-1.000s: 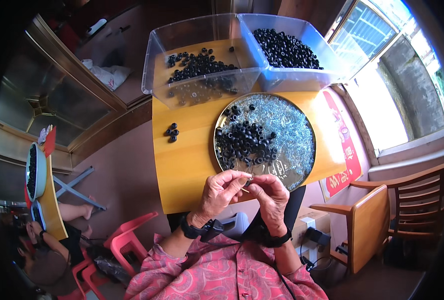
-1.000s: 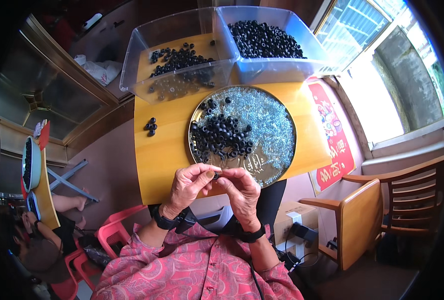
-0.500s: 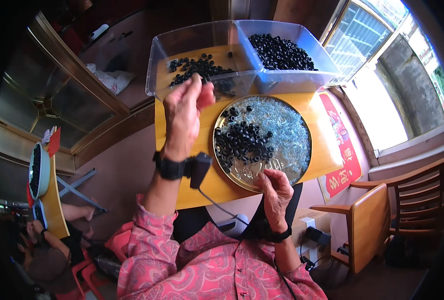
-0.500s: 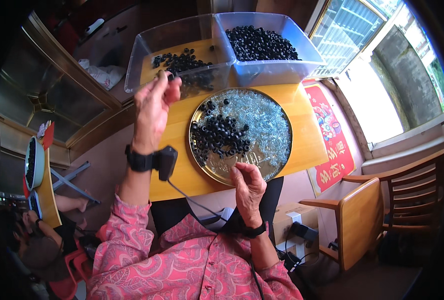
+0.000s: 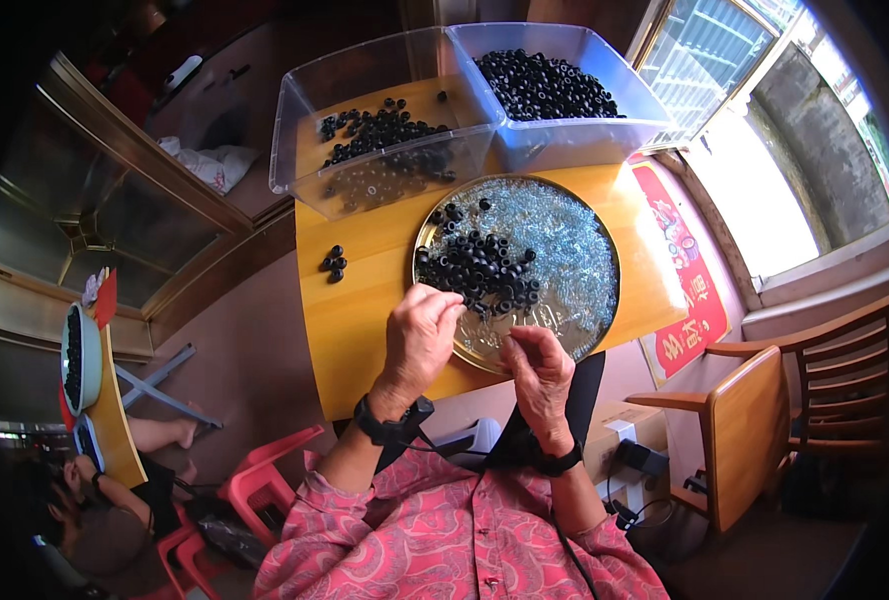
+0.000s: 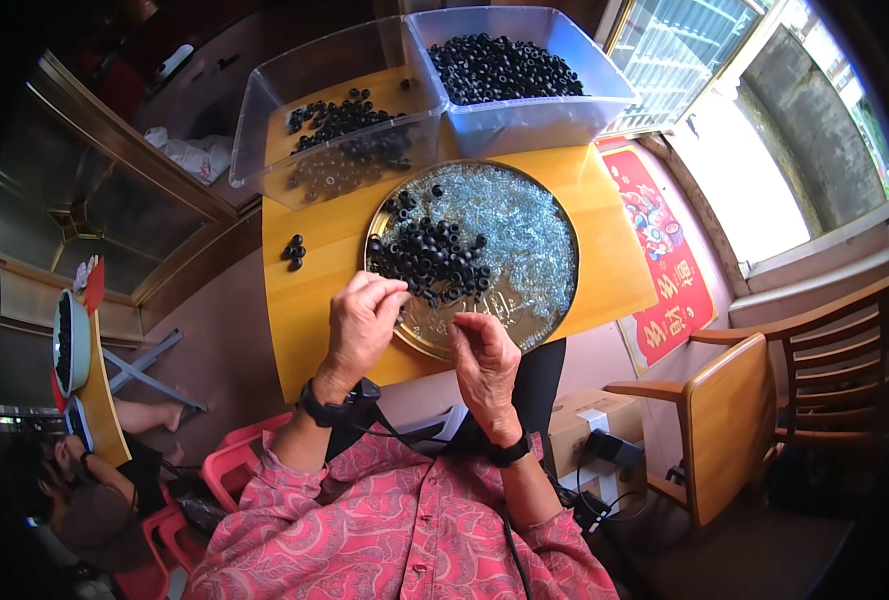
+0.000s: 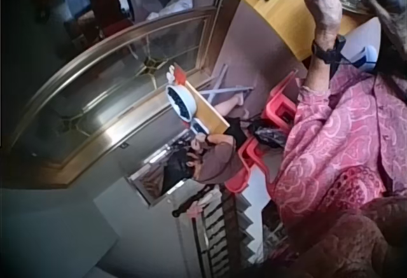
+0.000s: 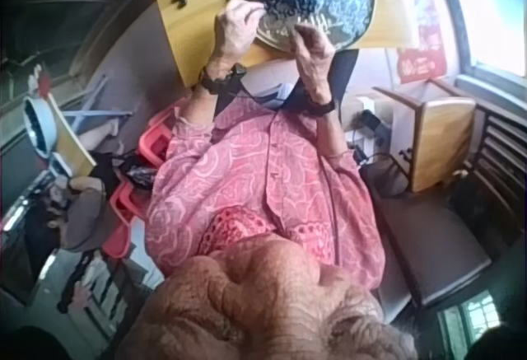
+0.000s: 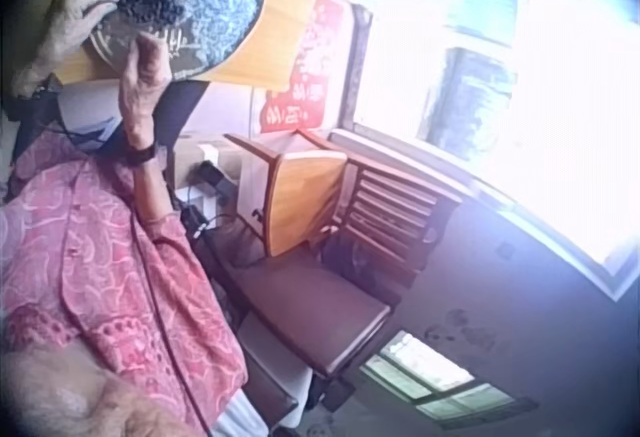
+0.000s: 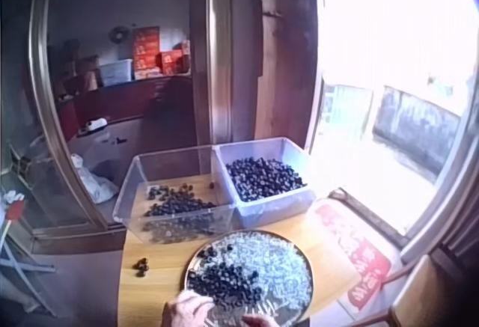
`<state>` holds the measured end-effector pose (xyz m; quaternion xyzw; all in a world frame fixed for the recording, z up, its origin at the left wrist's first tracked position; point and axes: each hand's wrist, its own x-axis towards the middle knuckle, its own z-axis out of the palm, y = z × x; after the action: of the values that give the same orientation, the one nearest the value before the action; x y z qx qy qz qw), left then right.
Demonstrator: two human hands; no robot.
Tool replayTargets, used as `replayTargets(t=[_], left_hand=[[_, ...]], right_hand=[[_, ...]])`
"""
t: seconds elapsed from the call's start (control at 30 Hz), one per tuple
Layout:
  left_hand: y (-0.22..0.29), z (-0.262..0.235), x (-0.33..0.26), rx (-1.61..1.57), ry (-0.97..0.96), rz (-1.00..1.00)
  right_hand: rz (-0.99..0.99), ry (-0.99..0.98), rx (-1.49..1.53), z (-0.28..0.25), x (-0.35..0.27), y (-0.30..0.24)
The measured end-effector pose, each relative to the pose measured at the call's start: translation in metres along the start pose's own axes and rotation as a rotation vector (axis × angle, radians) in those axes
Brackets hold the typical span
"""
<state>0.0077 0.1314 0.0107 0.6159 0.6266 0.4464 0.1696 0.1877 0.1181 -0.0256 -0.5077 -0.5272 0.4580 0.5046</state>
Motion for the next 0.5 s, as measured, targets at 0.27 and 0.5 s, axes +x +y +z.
replayTargets(t=[0.27, 0.5], left_hand=[[0.013, 0.02, -0.003, 0.21, -0.087, 0.158], [-0.002, 0.025, -0.007, 0.246, -0.08, 0.213]], right_hand=[[-0.033, 0.004, -0.068, 0.001, -0.002, -0.001], [-0.05, 0.009, -0.086, 0.001, -0.002, -0.002]])
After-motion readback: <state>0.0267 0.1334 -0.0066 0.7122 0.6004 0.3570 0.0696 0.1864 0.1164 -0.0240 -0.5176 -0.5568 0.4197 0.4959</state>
